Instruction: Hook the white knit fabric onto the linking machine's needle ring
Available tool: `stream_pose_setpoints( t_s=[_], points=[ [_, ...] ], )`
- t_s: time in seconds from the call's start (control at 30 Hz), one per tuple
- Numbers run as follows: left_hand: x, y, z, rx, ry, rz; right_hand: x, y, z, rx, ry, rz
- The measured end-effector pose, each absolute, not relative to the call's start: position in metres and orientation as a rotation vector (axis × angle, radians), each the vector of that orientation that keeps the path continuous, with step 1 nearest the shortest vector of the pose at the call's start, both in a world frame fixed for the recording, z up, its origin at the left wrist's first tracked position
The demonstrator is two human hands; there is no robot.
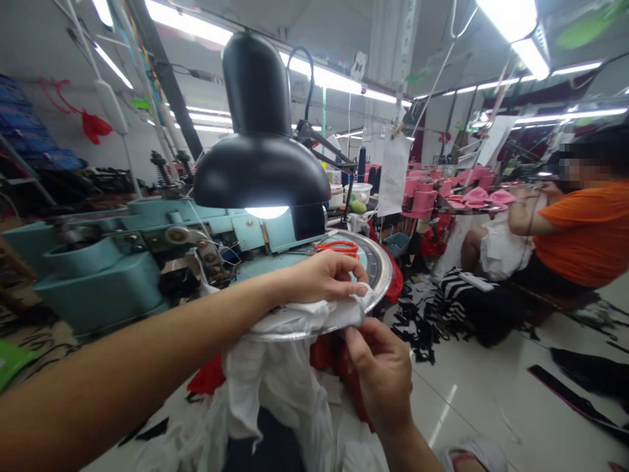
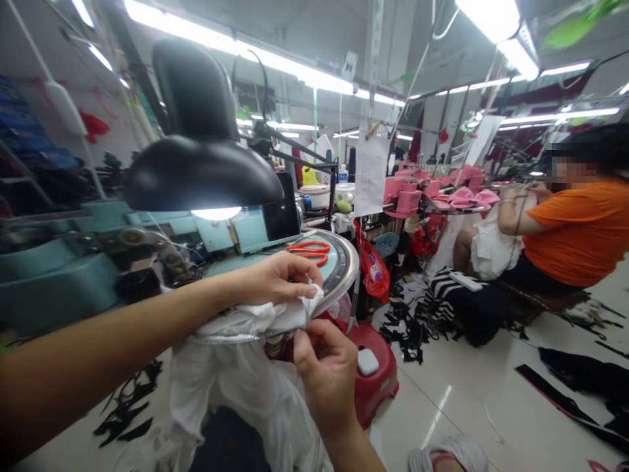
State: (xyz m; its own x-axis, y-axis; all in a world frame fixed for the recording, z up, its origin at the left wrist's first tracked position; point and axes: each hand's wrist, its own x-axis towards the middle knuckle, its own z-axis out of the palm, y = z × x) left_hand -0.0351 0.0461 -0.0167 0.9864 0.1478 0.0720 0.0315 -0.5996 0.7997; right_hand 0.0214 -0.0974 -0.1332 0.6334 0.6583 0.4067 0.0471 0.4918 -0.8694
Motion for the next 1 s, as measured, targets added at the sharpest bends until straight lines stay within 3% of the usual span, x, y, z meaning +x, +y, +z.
stream_pose_setpoints(
  t_s=[0.3, 0.5, 0.77, 0.93, 1.0],
  points=[
    [-0.038, 0.045, -0.008, 2.261, 0.144, 0.200, 0.041, -0.115, -0.108, -1.310, -0.989, 0.048],
    [-0.051, 0.051, 0.009, 2.302, 0.100, -0.099, 0.044, -0.116, -0.100, -1.315, -0.998, -0.219],
    [-0.048, 0.047, -0.003, 2.299, -0.048, 0.201, 0.020, -0.115, -0.113, -1.251, -0.899, -0.006],
    [-0.043, 0.048, -0.011, 2.331, 0.062, 0.155, 0.018, -0.101, -0.131, -0.977, -0.689, 0.656],
    [-0.041, 0.049, -0.013, 2.303, 0.069, 0.148, 0.019, -0.096, -0.134, -0.905, -0.669, 0.728]
  ],
)
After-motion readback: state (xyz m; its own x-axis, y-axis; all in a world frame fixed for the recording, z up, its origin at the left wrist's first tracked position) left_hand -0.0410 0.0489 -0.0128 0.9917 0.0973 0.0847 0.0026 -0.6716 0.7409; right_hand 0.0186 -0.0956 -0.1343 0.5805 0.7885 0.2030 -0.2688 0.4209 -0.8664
